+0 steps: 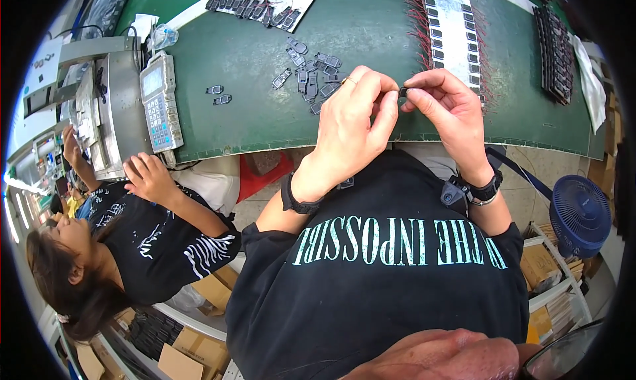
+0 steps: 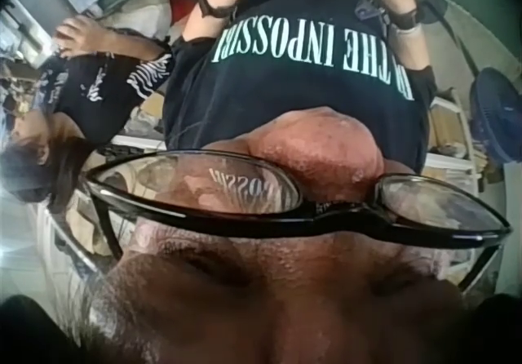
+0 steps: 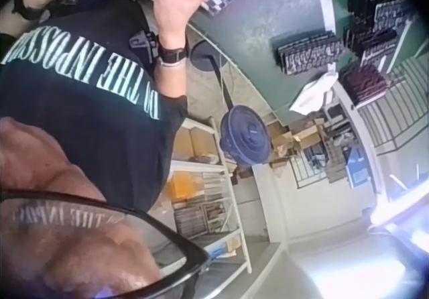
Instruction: The person picks up a small electronic component and a metal plate, presses the component onto the plate, and then places the assembly onto a stack. This process is repeated multiple times with new components and plates.
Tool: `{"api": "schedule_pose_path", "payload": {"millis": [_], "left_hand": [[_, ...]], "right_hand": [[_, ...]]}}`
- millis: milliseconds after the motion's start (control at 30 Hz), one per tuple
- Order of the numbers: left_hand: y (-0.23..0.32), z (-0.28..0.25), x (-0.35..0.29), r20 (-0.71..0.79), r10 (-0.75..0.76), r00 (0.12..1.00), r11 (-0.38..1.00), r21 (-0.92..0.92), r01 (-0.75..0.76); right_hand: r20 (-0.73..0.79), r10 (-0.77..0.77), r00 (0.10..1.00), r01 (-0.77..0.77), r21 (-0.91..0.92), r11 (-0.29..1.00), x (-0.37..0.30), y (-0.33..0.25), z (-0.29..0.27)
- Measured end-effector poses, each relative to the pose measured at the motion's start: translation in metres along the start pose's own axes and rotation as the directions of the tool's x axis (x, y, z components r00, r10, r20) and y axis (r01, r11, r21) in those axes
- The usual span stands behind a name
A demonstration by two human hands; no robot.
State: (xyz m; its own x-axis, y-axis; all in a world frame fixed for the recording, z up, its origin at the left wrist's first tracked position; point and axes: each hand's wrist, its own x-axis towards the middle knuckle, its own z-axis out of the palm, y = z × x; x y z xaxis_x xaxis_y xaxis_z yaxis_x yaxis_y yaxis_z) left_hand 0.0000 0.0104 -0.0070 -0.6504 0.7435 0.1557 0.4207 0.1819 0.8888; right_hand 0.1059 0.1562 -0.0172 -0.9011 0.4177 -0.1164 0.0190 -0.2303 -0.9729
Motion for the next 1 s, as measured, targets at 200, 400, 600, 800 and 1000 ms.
{"api": "schedule_pose_path", "payload": {"millis": [200,400,600,800,1000], "left_hand": [[-0.001,0.011,-0.002,-0.031,0.084,0.996,0.996,0.027,-0.083],[0.001,0.016,-0.009,0.153,-0.278,0.948,0.823,-0.471,0.317],[0.007,0.025,-0.011,0.240,-0.325,0.915,0.572,-0.720,0.392],[0.018,0.020,-0.006,0.277,-0.348,0.896,0.386,-0.828,0.406],[0.004,0.002,-0.013,0.356,-0.118,0.927,0.137,-0.919,0.371]], "right_hand": [[0.121,0.133,0.984,-0.146,0.106,0.984,-0.002,-0.001,-0.014],[0.245,0.237,0.940,-0.303,0.280,0.911,-0.011,-0.002,-0.018],[0.278,0.251,0.927,-0.329,0.285,0.901,-0.017,-0.002,-0.021],[0.334,0.262,0.906,-0.371,0.323,0.871,-0.026,-0.003,-0.023],[0.352,0.253,0.901,-0.395,0.425,0.815,-0.028,-0.002,-0.030]]}}
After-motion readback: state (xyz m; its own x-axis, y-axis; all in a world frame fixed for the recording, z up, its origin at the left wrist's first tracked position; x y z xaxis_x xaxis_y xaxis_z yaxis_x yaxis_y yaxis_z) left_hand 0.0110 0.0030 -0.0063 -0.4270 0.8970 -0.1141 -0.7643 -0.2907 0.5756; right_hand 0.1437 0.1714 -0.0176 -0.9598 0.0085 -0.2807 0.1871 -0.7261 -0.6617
